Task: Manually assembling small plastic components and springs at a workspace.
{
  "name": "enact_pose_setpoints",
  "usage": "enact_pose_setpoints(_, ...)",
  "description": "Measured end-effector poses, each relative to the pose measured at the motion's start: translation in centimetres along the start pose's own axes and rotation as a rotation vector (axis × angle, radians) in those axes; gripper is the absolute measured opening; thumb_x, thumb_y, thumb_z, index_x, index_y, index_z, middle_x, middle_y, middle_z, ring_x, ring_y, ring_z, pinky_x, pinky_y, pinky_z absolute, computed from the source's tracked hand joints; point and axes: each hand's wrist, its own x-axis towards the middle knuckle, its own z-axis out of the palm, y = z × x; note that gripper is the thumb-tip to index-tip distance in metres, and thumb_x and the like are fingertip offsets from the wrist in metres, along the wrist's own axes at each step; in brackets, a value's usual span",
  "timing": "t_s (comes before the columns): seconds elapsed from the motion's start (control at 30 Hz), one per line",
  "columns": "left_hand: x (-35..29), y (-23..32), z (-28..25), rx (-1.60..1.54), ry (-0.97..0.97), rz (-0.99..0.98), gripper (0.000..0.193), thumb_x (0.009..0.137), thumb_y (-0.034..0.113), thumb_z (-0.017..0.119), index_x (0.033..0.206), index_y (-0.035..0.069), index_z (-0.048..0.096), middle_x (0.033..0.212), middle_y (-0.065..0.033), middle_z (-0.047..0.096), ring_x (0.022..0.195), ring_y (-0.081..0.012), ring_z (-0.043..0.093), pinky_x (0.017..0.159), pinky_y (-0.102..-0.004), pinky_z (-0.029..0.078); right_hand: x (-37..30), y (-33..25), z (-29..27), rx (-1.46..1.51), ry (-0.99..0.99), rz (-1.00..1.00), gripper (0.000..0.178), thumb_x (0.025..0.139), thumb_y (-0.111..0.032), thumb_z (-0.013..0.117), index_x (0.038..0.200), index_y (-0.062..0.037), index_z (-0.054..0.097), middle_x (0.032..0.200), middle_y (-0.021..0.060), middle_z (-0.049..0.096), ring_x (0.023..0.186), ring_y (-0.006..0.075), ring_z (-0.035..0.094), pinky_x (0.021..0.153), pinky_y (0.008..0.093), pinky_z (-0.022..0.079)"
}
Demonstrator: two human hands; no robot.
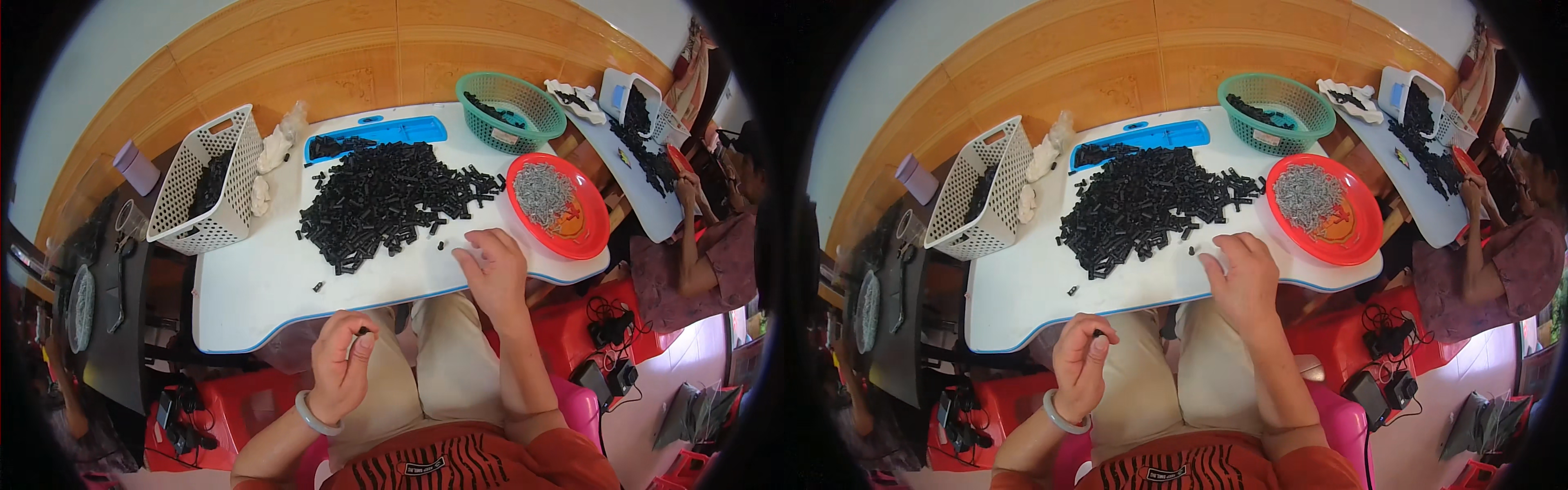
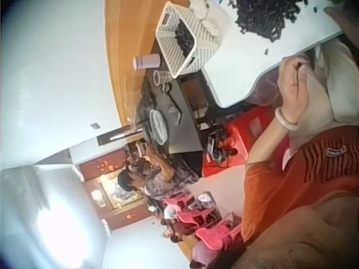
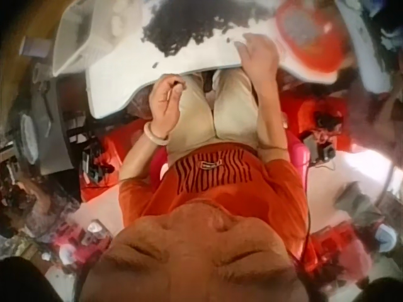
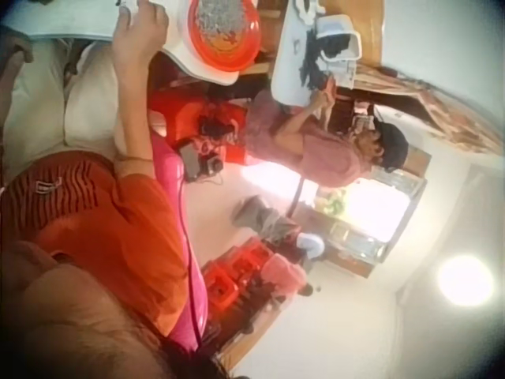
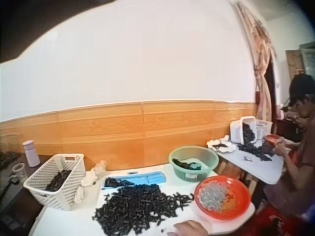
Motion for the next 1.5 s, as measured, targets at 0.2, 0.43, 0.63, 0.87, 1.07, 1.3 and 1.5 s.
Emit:
enact_pose_setpoints(0.2,0.0,0.4,0.8,0.087,-0.004,0.041,0.006,0.090,0.005,0.055,0.091,0.000,0.058,0.081,-0.0107,0.058,0.071,-0.0220,0.055,0.066,-0.0298,0.045,1.2,0.1,0.3,-0.051,-0.073,-0.058,0.022,0.074,-0.014,0.072,0.092,-0.0020,0.066,0.086,0.0141,0.062,0.084,0.0334,0.060,0.074,0.0418,0.049)
enact_pose_setpoints(0.43,0.2,-0.5,1.4,0.129,-0.051,0.026,0.006,0.088,0.006,0.060,0.088,0.000,0.059,0.081,-0.0116,0.058,0.071,-0.0230,0.056,0.065,-0.0298,0.045,3.9,7.2,-6.8,-0.415,0.297,0.058,0.015,0.076,-0.011,0.069,0.089,-0.0052,0.066,0.082,0.0144,0.062,0.078,0.0337,0.061,0.069,0.0451,0.047)
enact_pose_setpoints(0.63,-0.4,-1.3,2.6,0.145,-0.078,0.030,0.009,0.084,0.006,0.065,0.086,0.000,0.059,0.080,-0.0115,0.060,0.071,-0.0233,0.057,0.066,-0.0305,0.046,4.6,9.7,-9.5,-0.596,0.033,0.373,0.014,0.074,-0.017,0.070,0.081,-0.0056,0.069,0.078,0.0144,0.067,0.078,0.0309,0.065,0.072,0.0426,0.049)
enact_pose_setpoints(0.87,-0.1,-1.0,2.9,0.164,-0.106,0.072,0.012,0.081,0.005,0.068,0.087,0.000,0.059,0.080,-0.0119,0.060,0.070,-0.0242,0.059,0.065,-0.0308,0.048,6.5,10.3,-9.4,-0.504,-0.128,0.467,0.015,0.072,-0.020,0.072,0.082,-0.0101,0.069,0.079,0.0145,0.068,0.079,0.0341,0.066,0.070,0.0461,0.050)
enact_pose_setpoints(1.07,-0.6,-1.1,2.5,0.184,-0.104,0.095,0.013,0.080,0.005,0.069,0.088,0.000,0.060,0.080,-0.0127,0.060,0.070,-0.0263,0.060,0.063,-0.0317,0.049,5.8,10.3,-8.6,-0.496,-0.093,0.475,0.011,0.075,-0.016,0.067,0.081,-0.0077,0.067,0.081,0.0168,0.067,0.081,0.0365,0.065,0.071,0.0473,0.051)
enact_pose_setpoints(1.3,-0.4,-1.4,1.8,0.188,-0.089,0.105,0.013,0.080,0.005,0.069,0.088,0.000,0.061,0.079,-0.0127,0.060,0.069,-0.0266,0.061,0.062,-0.0321,0.048,5.6,10.4,-8.0,-0.556,-0.054,0.434,0.014,0.078,-0.016,0.063,0.087,-0.0056,0.067,0.083,0.0186,0.067,0.082,0.0376,0.065,0.073,0.0481,0.050)
enact_pose_setpoints(1.5,-0.4,-1.8,1.9,0.197,-0.091,0.107,0.013,0.079,0.005,0.069,0.088,0.000,0.061,0.080,-0.0126,0.060,0.069,-0.0276,0.061,0.062,-0.0324,0.049,6.0,9.9,-8.6,-0.542,-0.135,0.410,0.013,0.078,-0.016,0.060,0.084,-0.0072,0.068,0.083,0.0174,0.067,0.082,0.0365,0.065,0.072,0.0481,0.050)
